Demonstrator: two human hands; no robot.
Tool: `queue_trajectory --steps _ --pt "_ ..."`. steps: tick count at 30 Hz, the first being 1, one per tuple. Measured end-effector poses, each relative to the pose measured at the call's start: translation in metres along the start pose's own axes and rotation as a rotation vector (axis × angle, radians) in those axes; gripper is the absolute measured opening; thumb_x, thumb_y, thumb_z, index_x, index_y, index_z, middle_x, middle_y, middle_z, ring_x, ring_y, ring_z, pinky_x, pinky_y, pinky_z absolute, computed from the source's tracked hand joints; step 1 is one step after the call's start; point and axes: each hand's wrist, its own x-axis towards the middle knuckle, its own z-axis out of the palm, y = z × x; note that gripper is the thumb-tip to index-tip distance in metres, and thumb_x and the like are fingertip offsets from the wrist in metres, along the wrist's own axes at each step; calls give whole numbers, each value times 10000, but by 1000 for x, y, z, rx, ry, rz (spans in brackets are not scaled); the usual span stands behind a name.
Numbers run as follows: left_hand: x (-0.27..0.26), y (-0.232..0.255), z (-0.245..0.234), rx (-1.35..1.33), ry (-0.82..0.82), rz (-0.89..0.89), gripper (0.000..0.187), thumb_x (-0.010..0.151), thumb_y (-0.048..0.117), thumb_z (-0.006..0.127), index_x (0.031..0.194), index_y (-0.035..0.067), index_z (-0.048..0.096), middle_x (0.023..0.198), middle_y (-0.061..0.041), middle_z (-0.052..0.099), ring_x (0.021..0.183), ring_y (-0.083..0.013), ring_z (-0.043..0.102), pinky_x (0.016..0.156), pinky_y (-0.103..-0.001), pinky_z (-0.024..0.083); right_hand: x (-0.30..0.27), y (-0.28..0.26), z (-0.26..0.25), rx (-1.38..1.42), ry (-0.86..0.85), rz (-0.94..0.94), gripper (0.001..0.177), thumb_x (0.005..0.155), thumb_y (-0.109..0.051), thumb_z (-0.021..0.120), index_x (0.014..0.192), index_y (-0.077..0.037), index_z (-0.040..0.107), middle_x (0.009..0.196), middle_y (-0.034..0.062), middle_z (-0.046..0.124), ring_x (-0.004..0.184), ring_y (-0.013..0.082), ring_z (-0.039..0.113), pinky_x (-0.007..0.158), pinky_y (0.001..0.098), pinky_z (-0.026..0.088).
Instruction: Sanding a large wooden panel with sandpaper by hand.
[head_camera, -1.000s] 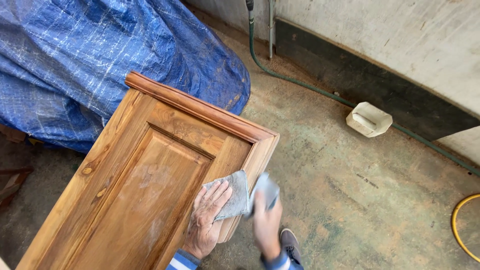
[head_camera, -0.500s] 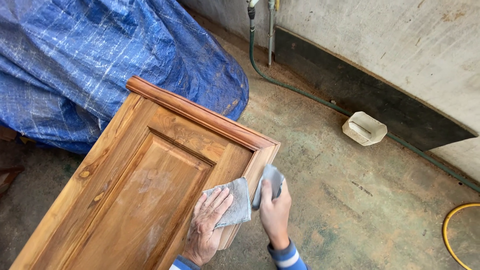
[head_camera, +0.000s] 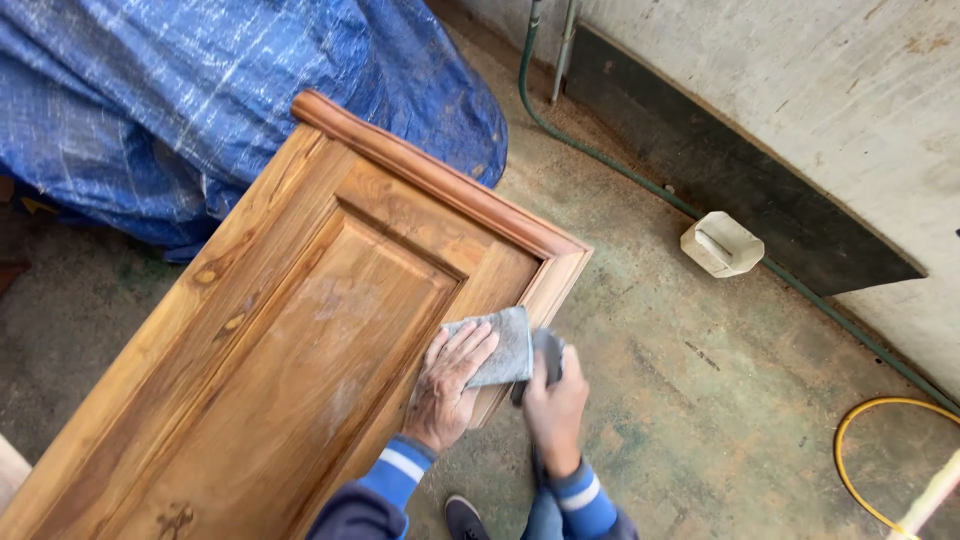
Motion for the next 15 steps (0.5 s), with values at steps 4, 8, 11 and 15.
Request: queue_trajectory --steps 4,8,11,15 --pt "-5 -3 4 -27 13 -18 523 935 118 565 1458 122 561 1529 -104 557 1479 -283 451 1243 -510 234 23 -15 6 -10 -2 31 167 956 -82 662 1102 -6 635 853 183 718 757 252 706 680 373 556" --pt "-4 -6 4 -83 28 -56 530 940 99 582 1469 110 543 1523 -125 555 1470 -299 456 1240 -504 241 -45 -23 6 25 -50 -80 187 959 -65 618 1138 -15 594 816 169 715 699 226 712 614 353 547" --pt "-6 -9 5 -113 37 -64 511 960 108 587 1468 105 538 1512 -125 563 1466 -301 460 1246 -504 234 -80 -20 5 48 -145 24 171 952 -91 626 1110 -33 593 683 145 686 546 207 684 496 352 517" --pt "-5 -8 5 -105 37 -57 511 939 120 600 1447 111 549 1496 -122 575 1460 -299 466 1246 -500 235 -28 0 3 -24 10 56 137 1015 -98 625 1077 -8 542 703 103 654 564 193 654 515 350 513"
